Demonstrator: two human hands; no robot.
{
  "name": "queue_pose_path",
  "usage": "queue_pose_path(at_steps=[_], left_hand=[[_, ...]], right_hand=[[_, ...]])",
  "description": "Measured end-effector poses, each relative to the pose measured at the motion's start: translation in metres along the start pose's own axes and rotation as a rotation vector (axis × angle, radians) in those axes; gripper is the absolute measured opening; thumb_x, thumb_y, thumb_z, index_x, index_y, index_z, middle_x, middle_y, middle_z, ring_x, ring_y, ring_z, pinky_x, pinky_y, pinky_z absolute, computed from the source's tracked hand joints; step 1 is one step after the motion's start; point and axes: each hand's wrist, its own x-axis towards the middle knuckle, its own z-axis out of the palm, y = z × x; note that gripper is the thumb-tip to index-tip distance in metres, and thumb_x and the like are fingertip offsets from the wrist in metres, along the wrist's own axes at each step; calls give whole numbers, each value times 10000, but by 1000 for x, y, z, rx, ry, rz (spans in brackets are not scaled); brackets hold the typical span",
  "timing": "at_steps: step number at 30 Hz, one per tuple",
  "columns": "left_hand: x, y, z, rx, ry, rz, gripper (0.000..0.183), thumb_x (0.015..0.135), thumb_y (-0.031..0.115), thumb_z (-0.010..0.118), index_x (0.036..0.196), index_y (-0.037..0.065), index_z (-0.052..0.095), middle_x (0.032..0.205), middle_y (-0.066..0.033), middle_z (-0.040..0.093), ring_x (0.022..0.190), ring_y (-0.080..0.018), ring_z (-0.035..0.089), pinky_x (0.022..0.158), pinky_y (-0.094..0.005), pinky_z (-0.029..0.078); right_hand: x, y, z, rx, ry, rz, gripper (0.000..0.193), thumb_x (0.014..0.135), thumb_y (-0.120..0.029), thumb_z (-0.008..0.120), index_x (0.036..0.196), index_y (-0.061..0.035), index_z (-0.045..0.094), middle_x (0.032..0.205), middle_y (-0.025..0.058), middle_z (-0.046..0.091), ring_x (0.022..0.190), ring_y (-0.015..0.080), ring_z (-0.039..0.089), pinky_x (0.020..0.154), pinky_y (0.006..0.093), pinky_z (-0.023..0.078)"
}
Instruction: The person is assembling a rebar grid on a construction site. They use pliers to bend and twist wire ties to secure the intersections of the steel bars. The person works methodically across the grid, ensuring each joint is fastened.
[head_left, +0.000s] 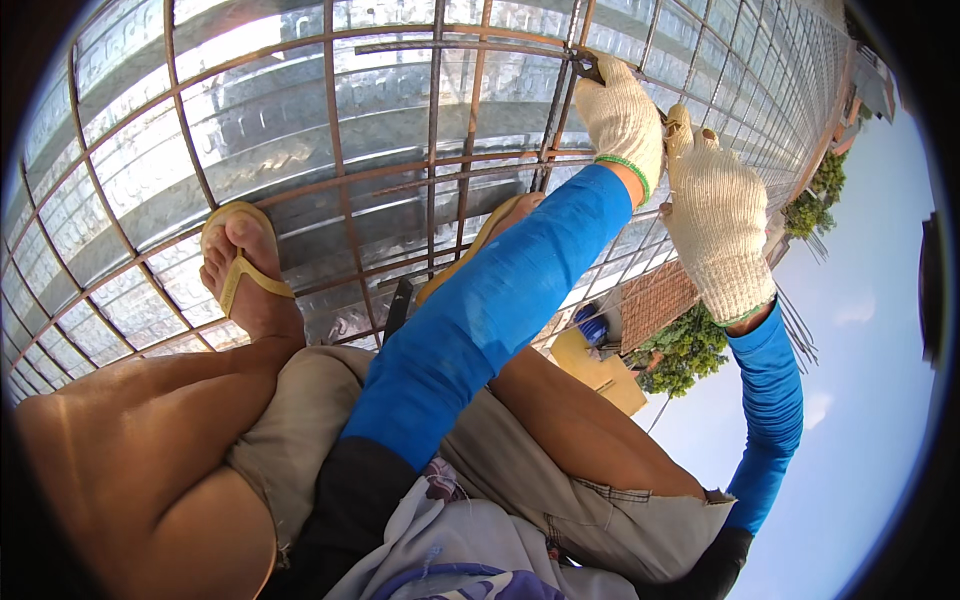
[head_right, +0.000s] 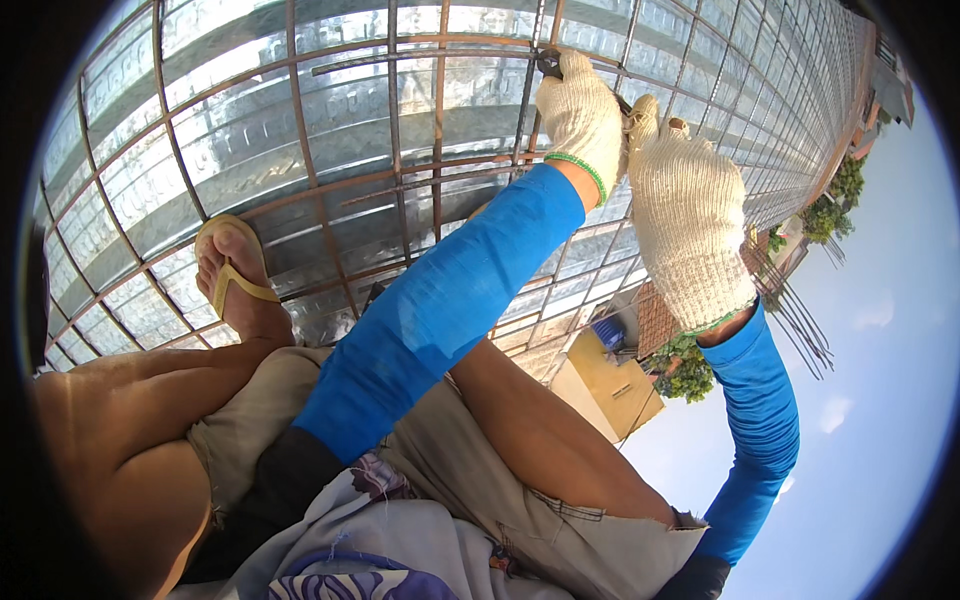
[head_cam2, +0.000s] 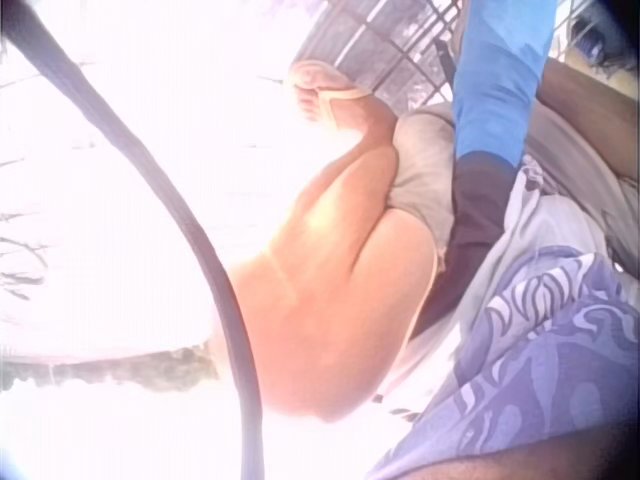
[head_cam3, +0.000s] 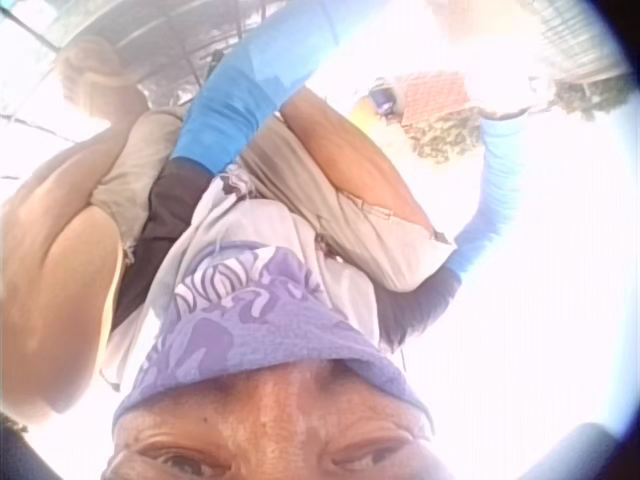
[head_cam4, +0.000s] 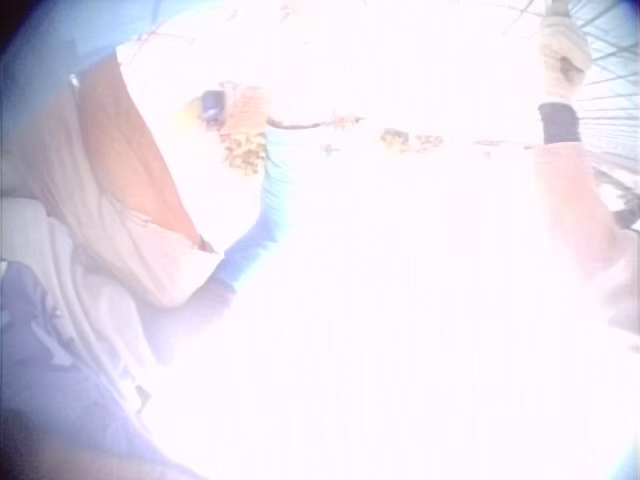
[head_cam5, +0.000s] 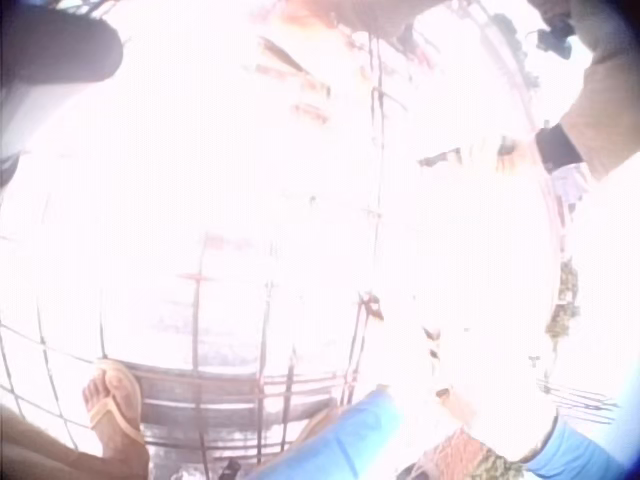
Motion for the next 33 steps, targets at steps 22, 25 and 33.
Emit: queue_pose_path(at_steps=[22,25,33], left_hand=[[9,-26,-25,-130,-302,-103,348,1048,321,723,1155,21,584,873,-92,648,722,-268,702,696,-439,608],[11,-27,-31,-60,-335,-58,267,1042,246,711,1141,28,594,855,-87,644,705,-249,680,671,-417,591],[11,-14,-47,-20,-389,-136,263,996,297,784,1025,72,652,793,-32,612,646,-168,581,602,-343,510]], right_hand=[[1,36,52,1380,-405,108,394,983,-264,718,1220,41,639,811,127,653,731,204,701,686,415,558],[4,28,62,1138,-362,57,371,977,-277,719,1151,34,615,857,157,661,725,227,671,674,424,531],[-18,-20,79,917,-212,51,539,956,-324,758,1347,15,607,901,231,671,814,432,658,745,509,515]])
